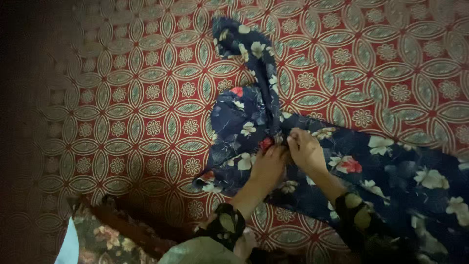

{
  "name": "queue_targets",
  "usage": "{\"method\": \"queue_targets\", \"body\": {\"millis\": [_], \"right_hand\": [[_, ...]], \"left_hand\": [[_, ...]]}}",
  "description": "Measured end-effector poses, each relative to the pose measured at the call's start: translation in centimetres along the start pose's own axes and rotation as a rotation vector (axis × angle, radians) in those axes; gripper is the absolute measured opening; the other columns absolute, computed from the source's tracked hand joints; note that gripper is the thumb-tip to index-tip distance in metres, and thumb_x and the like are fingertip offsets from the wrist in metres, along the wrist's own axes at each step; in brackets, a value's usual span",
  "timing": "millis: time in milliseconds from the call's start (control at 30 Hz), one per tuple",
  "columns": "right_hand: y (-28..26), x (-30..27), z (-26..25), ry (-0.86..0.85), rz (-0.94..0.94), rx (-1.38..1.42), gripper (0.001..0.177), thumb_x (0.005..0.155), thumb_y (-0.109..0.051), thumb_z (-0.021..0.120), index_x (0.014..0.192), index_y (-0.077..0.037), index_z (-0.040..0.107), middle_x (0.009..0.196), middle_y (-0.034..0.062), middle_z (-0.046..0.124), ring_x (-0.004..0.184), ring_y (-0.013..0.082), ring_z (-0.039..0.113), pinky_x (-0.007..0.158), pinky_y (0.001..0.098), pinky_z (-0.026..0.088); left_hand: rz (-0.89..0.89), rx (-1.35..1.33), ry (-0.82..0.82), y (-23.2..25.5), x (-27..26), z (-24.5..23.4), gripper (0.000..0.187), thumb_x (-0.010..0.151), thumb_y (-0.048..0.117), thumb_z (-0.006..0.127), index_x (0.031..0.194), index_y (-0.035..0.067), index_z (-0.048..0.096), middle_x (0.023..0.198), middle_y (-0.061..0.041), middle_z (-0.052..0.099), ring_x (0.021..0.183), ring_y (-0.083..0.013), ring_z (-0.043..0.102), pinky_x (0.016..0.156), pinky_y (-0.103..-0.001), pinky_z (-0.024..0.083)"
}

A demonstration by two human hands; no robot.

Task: The person folds two pieces of floral-patterned clothing by hand on the floor, smoothing the fabric and aligning the edges before folding them into squares.

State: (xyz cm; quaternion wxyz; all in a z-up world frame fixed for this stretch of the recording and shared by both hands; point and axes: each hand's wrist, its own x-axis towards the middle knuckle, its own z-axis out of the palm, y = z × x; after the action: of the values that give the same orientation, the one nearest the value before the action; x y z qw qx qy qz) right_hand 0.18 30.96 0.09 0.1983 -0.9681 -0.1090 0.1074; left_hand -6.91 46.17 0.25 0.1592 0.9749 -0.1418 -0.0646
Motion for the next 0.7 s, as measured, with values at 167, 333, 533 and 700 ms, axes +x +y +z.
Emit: {"method": "queue_targets", "body": {"millis": [167,333,533,700], "right_hand": [[-0.9,7.7,1.8,0.134,-0.02,0.331,0.045,0.095,-0.037,0.062,0.131,-0.01,0.062,0.126,0.0217,0.067,0.111,0.0454,0.063,0.092,0.05,0.051],[-4.9,12.1,0.8,0.008,0.189,0.288,0.043,0.098,-0.038,0.065,0.126,-0.005,0.064,0.113,0.0261,0.068,0.105,0.0449,0.066,0.089,0.0501,0.052],[-9.3,3.6,-0.9,0.46,-0.459,0.213,0.006,0.096,-0.01,0.069,0.096,-0.004,0.067,0.093,0.0144,0.067,0.085,0.0386,0.065,0.078,0.0503,0.05],[-11.0,-3.9,-1.4,0.088,-1.053,0.136,0.031,0.065,-0.018,0.073,0.095,-0.013,0.07,0.1,0.0121,0.072,0.092,0.0353,0.071,0.077,0.0488,0.054]], "left_hand": [[-0.056,-0.22,0.13,0.0,1.2,-1.5,0.04,0.091,0.016,0.065,0.129,0.006,0.062,0.125,-0.013,0.061,0.124,-0.0335,0.057,0.105,-0.053,0.044],[-0.079,-0.578,0.24,-3.7,1.3,-0.1,0.028,0.094,0.024,0.064,0.115,0.005,0.065,0.113,-0.011,0.068,0.107,-0.0326,0.065,0.087,-0.048,0.052],[-0.625,-1.652,0.438,-8.8,1.8,-1.2,0.05,0.106,0.046,0.049,0.123,0.002,0.065,0.107,-0.011,0.071,0.099,-0.0213,0.068,0.086,-0.034,0.056],[-0.678,-1.502,0.554,-11.3,-0.7,-3.1,0.054,0.108,0.049,0.049,0.131,0.002,0.064,0.128,-0.01,0.069,0.118,-0.0199,0.063,0.101,-0.032,0.048]]}}
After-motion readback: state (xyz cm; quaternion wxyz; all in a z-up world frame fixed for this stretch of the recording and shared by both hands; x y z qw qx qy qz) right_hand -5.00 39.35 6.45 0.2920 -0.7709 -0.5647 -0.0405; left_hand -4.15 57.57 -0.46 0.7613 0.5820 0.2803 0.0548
